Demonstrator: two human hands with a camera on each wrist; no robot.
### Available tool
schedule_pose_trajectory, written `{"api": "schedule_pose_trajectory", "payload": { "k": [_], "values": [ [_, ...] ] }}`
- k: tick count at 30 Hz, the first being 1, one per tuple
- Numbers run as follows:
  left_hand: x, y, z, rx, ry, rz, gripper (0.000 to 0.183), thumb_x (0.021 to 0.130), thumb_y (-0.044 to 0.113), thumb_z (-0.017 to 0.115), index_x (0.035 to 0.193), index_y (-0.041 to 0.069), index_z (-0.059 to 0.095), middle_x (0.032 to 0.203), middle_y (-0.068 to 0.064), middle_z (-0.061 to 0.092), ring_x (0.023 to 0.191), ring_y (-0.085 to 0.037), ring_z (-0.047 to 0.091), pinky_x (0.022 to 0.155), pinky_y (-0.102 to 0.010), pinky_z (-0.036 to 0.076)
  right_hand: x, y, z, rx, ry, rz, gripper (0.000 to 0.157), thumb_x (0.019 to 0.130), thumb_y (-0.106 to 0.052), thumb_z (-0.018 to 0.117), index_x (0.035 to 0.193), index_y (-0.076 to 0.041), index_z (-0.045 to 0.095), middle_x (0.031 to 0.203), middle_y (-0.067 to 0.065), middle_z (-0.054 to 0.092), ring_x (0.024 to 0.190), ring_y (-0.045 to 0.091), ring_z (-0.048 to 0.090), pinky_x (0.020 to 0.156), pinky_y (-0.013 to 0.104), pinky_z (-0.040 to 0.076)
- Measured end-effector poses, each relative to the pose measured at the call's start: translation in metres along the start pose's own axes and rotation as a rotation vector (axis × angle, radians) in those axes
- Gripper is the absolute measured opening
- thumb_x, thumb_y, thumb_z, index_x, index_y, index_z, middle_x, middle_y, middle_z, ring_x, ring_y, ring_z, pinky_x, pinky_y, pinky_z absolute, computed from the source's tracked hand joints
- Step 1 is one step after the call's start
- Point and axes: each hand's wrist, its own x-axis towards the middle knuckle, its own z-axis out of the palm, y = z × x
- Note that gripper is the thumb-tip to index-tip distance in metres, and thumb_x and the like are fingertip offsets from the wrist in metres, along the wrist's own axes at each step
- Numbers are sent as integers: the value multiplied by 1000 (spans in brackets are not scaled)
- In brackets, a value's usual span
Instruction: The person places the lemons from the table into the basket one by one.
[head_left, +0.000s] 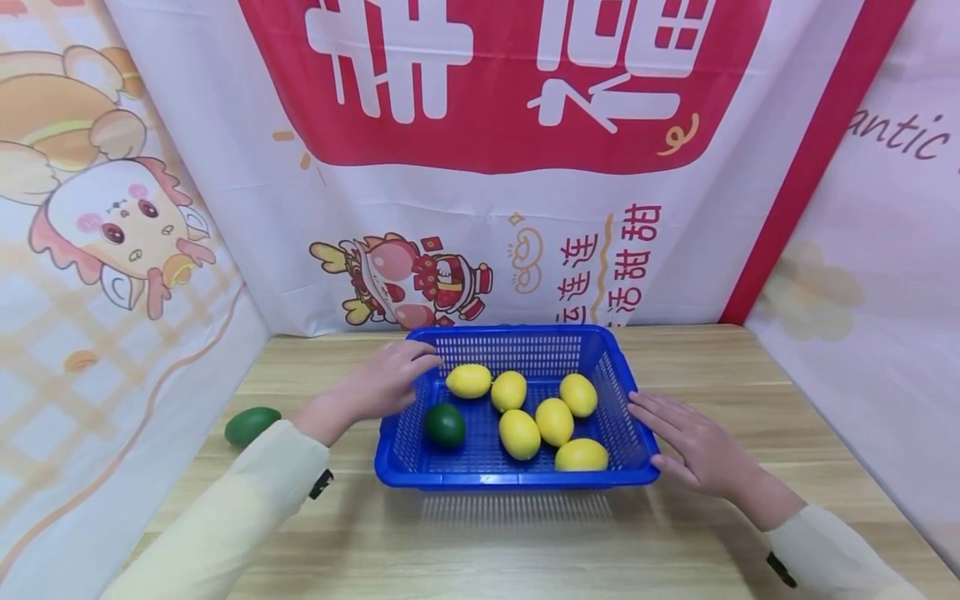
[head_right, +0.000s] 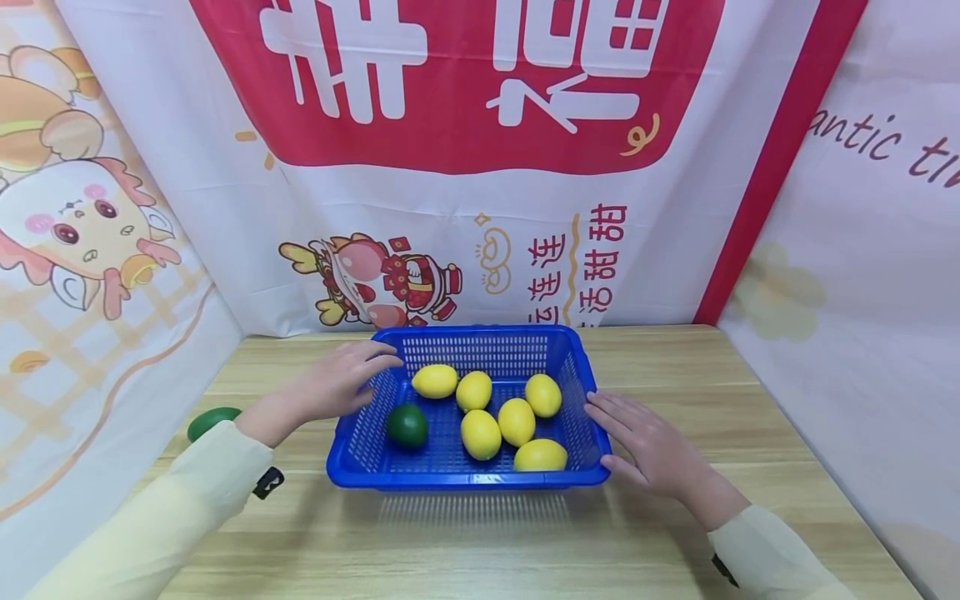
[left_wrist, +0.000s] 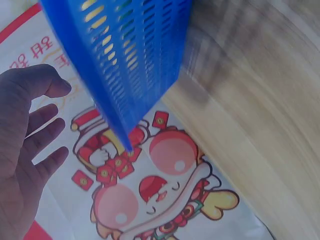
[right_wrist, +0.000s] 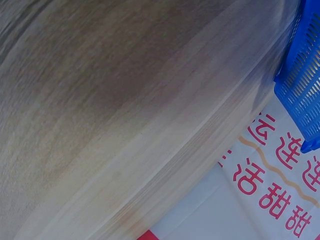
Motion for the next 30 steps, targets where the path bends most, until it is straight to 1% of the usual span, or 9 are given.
{"api": "schedule_pose_trajectory", "payload": {
  "k": [4, 7, 11, 14, 19, 23, 26, 30],
  "values": [
    [-8, -7, -6, 18, 54, -1, 46, 79, -1, 74, 123, 4, 62, 124, -18, 60, 116, -35, 56, 97, -50, 47, 0, 1, -1, 15, -2, -3, 60, 96, -42, 55, 142, -3, 49, 147, 12, 45, 135, 26, 41, 114, 21, 13],
    [-16, -13, -8, 30, 87, 17, 46, 79, 0, 76, 122, 2, 62, 124, -18, 60, 116, -35, 56, 97, -49, 47, 0, 1, -1, 13, 3, -8, 60, 97, -43, 54, 141, -3, 49, 147, 12, 46, 134, 27, 42, 114, 21, 13],
    [-28, -23, -7, 32, 103, 18, 50, 76, 1, 80, 123, 2, 61, 124, -18, 60, 115, -34, 56, 95, -50, 48, -1, 2, 1, -1, 16, -14, 60, 98, -45, 51, 141, -3, 50, 146, 12, 46, 133, 27, 43, 114, 21, 13],
    [-41, -30, -7, 39, 94, -27, 54, 74, 2, 82, 124, 3, 61, 124, -17, 61, 114, -34, 57, 94, -50, 50, -1, 2, 1, -10, 21, -15, 60, 98, -45, 51, 141, -4, 50, 146, 11, 46, 133, 27, 44, 114, 21, 13],
    [-66, -43, -6, 57, 82, -82, 53, 73, 1, 81, 122, 1, 62, 119, -19, 62, 107, -35, 60, 90, -50, 51, -1, 2, 2, -8, 26, -20, 60, 97, -44, 52, 141, -3, 50, 146, 12, 47, 133, 27, 44, 114, 20, 13],
    [-86, -54, -6, 63, 70, -140, 51, 73, -1, 79, 121, -2, 61, 118, -22, 61, 105, -39, 60, 89, -53, 50, -1, 2, 2, -4, 24, -14, 60, 98, -44, 51, 141, -4, 50, 146, 12, 47, 133, 27, 44, 114, 21, 13],
    [-99, -60, -6, 61, 61, -185, 51, 74, 0, 79, 121, -2, 61, 118, -22, 61, 106, -40, 59, 90, -55, 49, -1, 1, 1, -1, 21, -11, 60, 98, -44, 52, 141, -4, 49, 146, 12, 47, 133, 27, 43, 114, 21, 13],
    [-113, -66, -4, 68, 54, -209, 51, 73, 2, 80, 120, -2, 61, 116, -21, 61, 104, -39, 59, 88, -55, 49, 0, 1, 0, -1, 18, -11, 59, 96, -43, 54, 140, -3, 51, 145, 12, 47, 133, 27, 44, 114, 21, 13]
  ]
}}
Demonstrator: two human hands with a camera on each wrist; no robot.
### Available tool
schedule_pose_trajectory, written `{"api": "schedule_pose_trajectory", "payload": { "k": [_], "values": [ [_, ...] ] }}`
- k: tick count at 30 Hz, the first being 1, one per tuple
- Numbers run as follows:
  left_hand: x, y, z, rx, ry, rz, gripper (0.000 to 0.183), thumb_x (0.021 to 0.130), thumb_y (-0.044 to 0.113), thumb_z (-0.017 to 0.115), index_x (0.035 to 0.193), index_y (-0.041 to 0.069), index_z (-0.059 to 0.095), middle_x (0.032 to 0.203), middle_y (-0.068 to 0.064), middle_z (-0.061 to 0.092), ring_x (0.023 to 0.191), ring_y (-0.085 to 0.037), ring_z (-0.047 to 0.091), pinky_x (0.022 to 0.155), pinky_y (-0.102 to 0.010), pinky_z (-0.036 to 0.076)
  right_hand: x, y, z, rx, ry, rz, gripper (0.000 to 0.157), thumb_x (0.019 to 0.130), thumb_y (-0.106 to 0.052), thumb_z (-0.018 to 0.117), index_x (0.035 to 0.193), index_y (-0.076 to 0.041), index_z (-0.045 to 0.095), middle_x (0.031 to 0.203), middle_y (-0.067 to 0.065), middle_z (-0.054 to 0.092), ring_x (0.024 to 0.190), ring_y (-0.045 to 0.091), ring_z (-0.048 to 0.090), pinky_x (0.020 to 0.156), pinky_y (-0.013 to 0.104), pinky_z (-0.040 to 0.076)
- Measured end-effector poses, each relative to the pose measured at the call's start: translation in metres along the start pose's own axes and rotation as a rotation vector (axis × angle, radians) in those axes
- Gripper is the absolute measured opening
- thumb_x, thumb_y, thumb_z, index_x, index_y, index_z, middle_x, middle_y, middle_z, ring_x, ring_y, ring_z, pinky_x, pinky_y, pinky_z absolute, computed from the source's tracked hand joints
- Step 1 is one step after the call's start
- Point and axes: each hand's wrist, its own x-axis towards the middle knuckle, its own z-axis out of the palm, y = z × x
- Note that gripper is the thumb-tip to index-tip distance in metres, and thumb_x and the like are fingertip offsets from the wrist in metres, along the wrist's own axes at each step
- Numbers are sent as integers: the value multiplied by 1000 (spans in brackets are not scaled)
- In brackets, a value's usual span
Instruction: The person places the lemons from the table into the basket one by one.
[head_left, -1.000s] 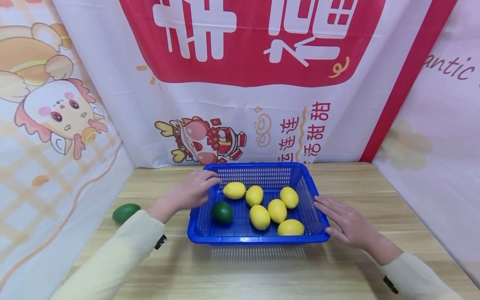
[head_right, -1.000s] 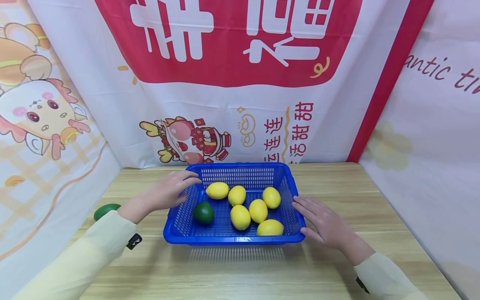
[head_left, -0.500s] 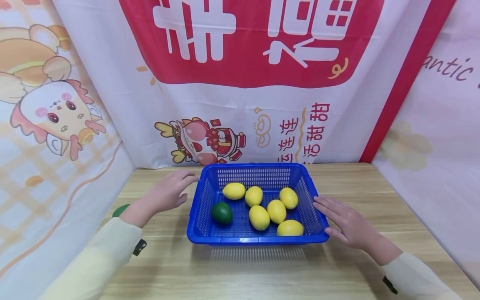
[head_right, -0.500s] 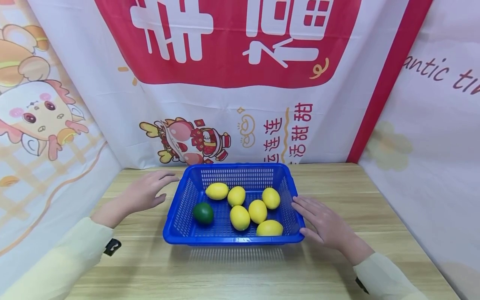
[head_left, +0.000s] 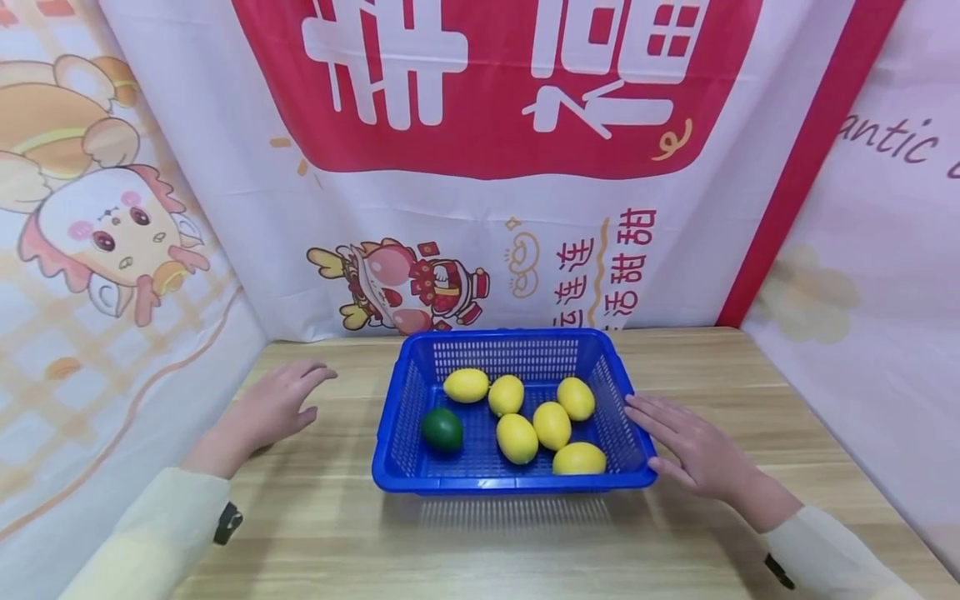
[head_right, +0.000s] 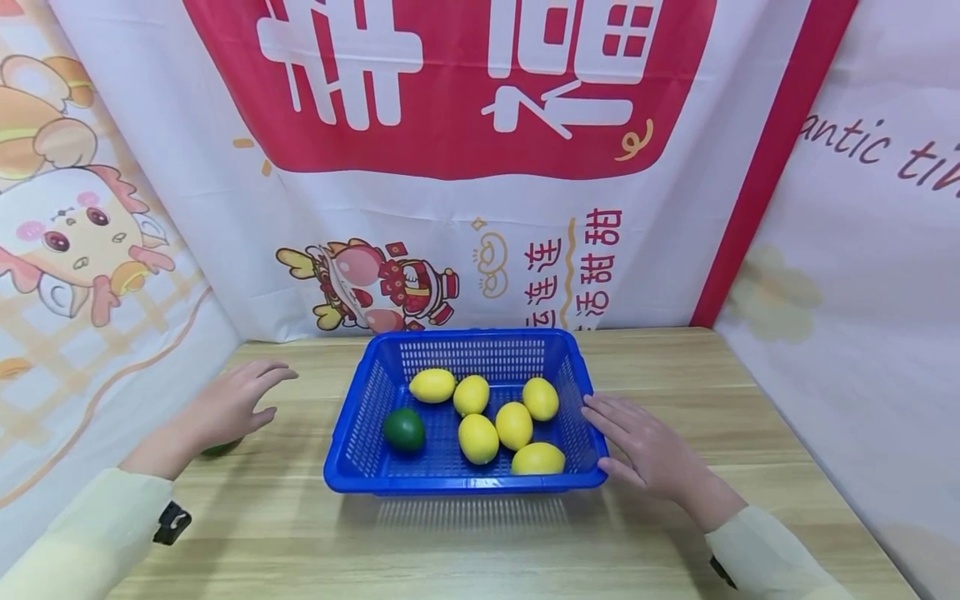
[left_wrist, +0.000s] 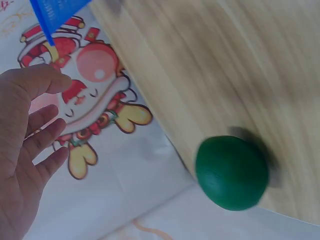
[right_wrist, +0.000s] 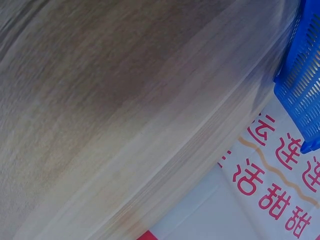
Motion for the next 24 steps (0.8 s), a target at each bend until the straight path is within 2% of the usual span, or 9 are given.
{"api": "schedule_pose_trajectory", "payload": {
  "k": [5, 13, 17, 24],
  "values": [
    [-15, -8, 4, 1, -14, -39, 55, 71, 4, 81, 121, -3, 60, 116, -22, 60, 104, -42, 58, 89, -57, 47, 0, -1, 0, -1, -10, 7, 60, 94, -41, 57, 140, -2, 51, 145, 12, 47, 133, 27, 44, 114, 21, 14],
    [-33, -23, 15, -13, 7, -75, 55, 65, 3, 82, 116, -4, 62, 111, -22, 61, 100, -43, 59, 85, -58, 48, -1, 0, 2, 4, 0, 8, 60, 94, -41, 58, 140, -3, 51, 146, 11, 47, 133, 27, 44, 114, 21, 14],
    [-39, -30, 19, -35, -21, -108, 54, 66, 2, 81, 116, -5, 61, 111, -22, 62, 101, -43, 59, 86, -57, 48, -1, 0, 2, 13, -8, 12, 60, 94, -41, 58, 141, -4, 50, 146, 11, 46, 134, 26, 42, 114, 21, 14],
    [-49, -43, 28, -75, -107, -218, 55, 70, 5, 80, 120, -5, 60, 116, -23, 59, 105, -45, 56, 89, -59, 45, -1, -1, 2, 10, -12, 20, 61, 94, -40, 59, 142, -4, 49, 147, 11, 46, 135, 27, 42, 114, 21, 14]
  ]
}}
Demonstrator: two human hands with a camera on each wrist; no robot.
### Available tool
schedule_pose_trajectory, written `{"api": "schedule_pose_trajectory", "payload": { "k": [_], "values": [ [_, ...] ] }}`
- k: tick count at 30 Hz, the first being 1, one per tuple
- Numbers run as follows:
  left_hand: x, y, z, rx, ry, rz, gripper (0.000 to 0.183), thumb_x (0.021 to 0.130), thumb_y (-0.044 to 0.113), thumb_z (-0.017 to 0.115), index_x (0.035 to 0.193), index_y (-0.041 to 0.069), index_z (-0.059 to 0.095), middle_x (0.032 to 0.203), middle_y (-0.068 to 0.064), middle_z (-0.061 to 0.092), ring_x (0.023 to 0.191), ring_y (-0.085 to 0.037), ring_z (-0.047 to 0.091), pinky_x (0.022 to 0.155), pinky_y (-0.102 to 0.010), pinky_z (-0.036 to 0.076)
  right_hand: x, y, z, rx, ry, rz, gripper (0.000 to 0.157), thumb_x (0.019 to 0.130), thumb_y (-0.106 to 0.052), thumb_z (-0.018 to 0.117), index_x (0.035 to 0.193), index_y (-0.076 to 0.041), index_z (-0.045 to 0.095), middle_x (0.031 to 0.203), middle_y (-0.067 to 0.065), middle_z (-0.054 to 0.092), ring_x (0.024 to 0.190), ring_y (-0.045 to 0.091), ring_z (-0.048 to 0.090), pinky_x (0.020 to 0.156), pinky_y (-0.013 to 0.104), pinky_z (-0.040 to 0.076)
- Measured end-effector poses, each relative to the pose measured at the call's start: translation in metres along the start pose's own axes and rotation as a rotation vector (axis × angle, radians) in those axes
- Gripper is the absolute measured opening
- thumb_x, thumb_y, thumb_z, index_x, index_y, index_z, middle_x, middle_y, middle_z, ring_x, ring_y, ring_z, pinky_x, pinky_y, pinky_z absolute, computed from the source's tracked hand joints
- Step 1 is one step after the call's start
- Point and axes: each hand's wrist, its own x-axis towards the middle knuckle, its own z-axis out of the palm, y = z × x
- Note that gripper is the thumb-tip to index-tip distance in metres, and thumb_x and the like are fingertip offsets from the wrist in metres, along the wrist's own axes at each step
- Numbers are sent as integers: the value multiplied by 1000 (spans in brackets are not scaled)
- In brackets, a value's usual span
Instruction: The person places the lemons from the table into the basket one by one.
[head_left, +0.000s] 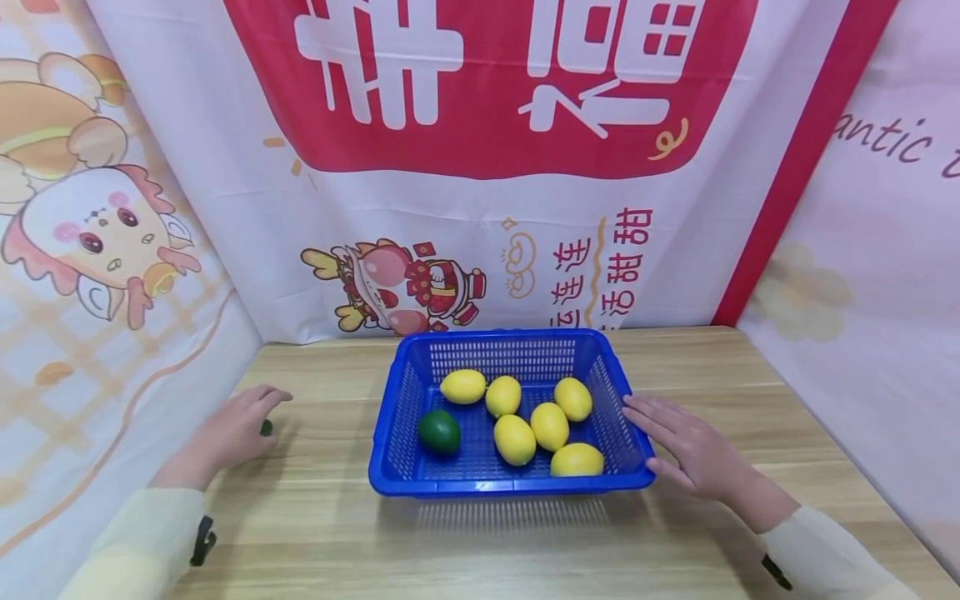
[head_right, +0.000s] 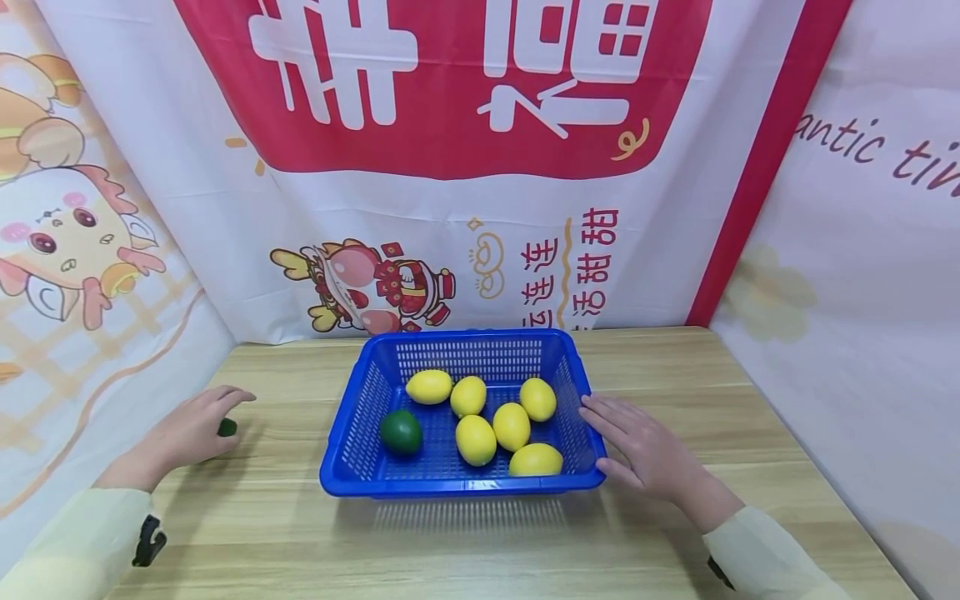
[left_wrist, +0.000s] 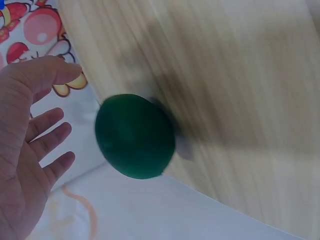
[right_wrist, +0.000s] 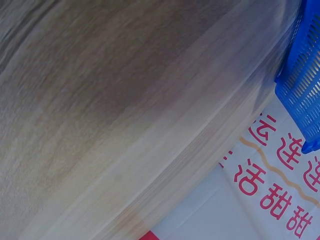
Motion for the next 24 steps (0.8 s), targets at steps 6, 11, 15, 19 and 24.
{"api": "schedule_pose_trajectory", "payload": {
  "k": [6, 11, 15, 19, 24],
  "values": [
    [-5, -11, 7, -18, -30, -52, 55, 70, 8, 80, 120, -4, 61, 116, -25, 58, 105, -46, 55, 89, -61, 45, 0, -1, -1, -1, -9, 5, 61, 92, -38, 61, 142, -4, 49, 147, 11, 45, 135, 26, 41, 114, 21, 14],
    [-8, -16, 14, -27, -50, -71, 61, 66, 9, 81, 122, -3, 60, 118, -24, 56, 104, -47, 55, 87, -62, 45, 0, -2, -2, 1, -10, 7, 62, 91, -36, 62, 142, -4, 49, 147, 11, 45, 134, 27, 42, 114, 21, 14],
    [-9, -20, 20, -29, -54, -75, 66, 62, 8, 81, 123, -4, 59, 120, -26, 55, 105, -48, 54, 87, -63, 45, 1, -2, -2, -2, -14, 7, 62, 91, -36, 62, 142, -4, 49, 147, 11, 45, 135, 26, 42, 114, 21, 14],
    [-10, -23, 26, -44, -83, -96, 68, 61, 9, 81, 124, -4, 57, 122, -28, 53, 107, -51, 52, 88, -65, 43, 0, -1, -1, -4, -9, 2, 61, 92, -37, 61, 141, -4, 49, 147, 11, 46, 135, 26, 42, 114, 21, 14],
    [-10, -23, 30, -38, -100, -111, 67, 62, 8, 81, 124, -3, 58, 121, -26, 55, 107, -49, 53, 88, -66, 42, 0, -2, -2, -7, -3, 0, 60, 93, -39, 60, 140, -3, 50, 146, 12, 46, 134, 26, 42, 114, 21, 14]
  ]
}}
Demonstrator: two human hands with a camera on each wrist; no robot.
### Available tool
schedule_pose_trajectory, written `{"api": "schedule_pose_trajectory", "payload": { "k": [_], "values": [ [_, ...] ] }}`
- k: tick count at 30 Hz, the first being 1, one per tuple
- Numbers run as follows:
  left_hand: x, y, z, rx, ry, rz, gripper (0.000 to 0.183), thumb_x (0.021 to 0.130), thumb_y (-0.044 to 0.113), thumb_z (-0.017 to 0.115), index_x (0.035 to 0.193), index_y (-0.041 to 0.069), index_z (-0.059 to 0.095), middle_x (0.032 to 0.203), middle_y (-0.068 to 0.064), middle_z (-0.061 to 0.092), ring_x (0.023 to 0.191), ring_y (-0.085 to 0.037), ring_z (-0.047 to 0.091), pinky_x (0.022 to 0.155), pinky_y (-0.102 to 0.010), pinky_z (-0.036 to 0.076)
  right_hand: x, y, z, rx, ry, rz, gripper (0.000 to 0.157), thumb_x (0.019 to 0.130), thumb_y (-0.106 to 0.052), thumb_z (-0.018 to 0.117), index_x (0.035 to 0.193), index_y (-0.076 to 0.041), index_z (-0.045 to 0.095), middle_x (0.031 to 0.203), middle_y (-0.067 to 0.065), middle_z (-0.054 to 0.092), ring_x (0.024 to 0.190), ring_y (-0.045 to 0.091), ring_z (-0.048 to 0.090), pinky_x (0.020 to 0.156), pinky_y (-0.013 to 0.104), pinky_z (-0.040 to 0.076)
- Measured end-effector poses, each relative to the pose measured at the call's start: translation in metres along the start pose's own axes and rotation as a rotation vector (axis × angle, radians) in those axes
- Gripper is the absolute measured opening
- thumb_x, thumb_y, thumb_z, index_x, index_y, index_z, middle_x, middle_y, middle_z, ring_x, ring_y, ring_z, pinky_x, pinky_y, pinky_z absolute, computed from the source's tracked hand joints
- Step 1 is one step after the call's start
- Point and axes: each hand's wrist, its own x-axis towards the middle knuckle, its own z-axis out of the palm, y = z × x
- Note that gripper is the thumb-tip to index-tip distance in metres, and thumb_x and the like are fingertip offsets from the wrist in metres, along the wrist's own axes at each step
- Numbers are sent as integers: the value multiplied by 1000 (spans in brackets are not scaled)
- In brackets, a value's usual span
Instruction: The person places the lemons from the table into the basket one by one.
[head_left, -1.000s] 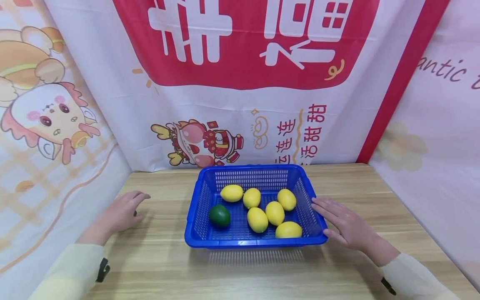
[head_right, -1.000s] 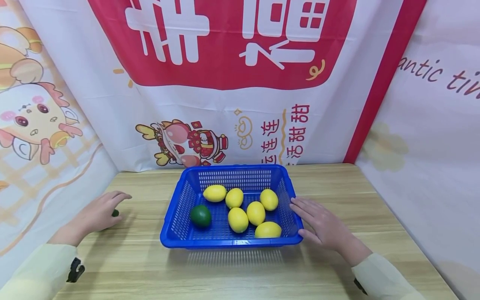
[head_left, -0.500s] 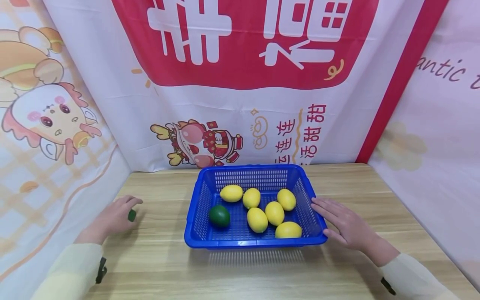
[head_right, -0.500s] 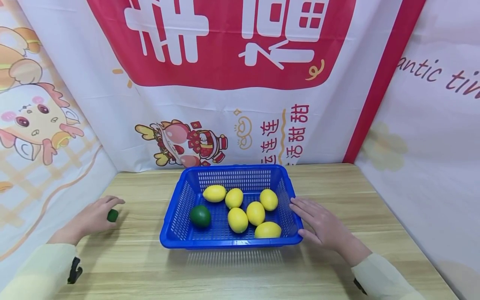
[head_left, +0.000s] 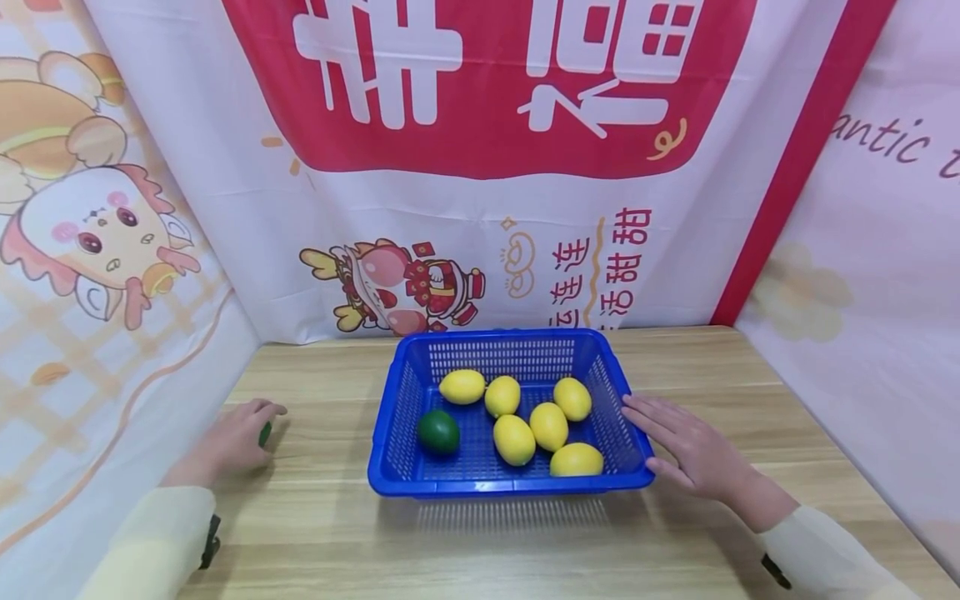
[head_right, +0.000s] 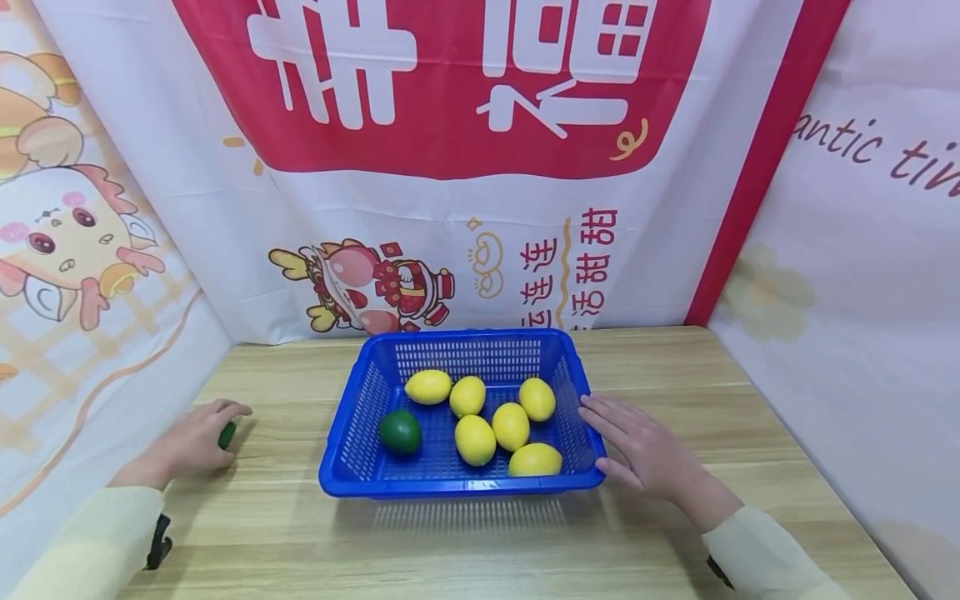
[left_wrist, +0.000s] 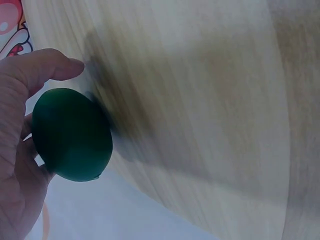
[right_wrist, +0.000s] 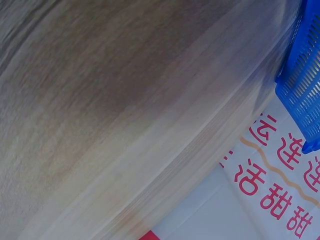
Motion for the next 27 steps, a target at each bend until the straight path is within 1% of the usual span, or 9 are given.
{"api": "schedule_pose_trajectory", "payload": {
  "k": [6, 10, 16, 20, 25, 27],
  "values": [
    [-1, 0, 4, 33, 9, 11, 65, 58, 5, 79, 120, -4, 60, 119, -27, 56, 105, -50, 54, 86, -66, 43, 0, -1, -1, 9, -16, 12, 62, 90, -35, 63, 142, -4, 49, 147, 11, 45, 135, 26, 41, 114, 21, 13],
    [0, -3, 8, 58, 6, 11, 63, 59, 4, 79, 119, -4, 61, 118, -29, 57, 105, -50, 55, 86, -65, 44, 1, -1, -1, 9, -22, 18, 63, 89, -34, 64, 142, -5, 49, 147, 11, 45, 135, 27, 42, 114, 21, 14],
    [-1, -4, 7, 70, 4, 23, 58, 56, -5, 77, 112, -4, 63, 111, -27, 58, 100, -49, 56, 83, -62, 46, 1, -1, -2, 12, -20, 16, 62, 89, -34, 64, 142, -4, 49, 147, 11, 45, 134, 27, 42, 114, 21, 14],
    [-2, -4, 7, 105, 7, 35, 54, 54, -9, 76, 106, -3, 63, 102, -24, 59, 94, -46, 57, 79, -58, 48, 1, 0, -1, 10, -21, 14, 62, 90, -34, 63, 142, -4, 49, 147, 11, 46, 134, 27, 42, 114, 21, 13],
    [-2, -4, 7, 151, 11, 53, 46, 55, -10, 76, 98, 0, 62, 90, -15, 57, 81, -37, 58, 69, -52, 50, 0, 0, -1, 6, -17, 10, 61, 90, -35, 63, 142, -4, 49, 147, 11, 46, 134, 27, 42, 114, 21, 13],
    [-2, -3, 7, 160, 9, 55, 45, 55, -10, 76, 97, 0, 62, 88, -13, 56, 78, -35, 57, 67, -51, 50, 0, -1, -1, 5, -14, 8, 62, 91, -36, 62, 142, -4, 49, 147, 11, 46, 134, 27, 42, 114, 21, 13]
  ]
}}
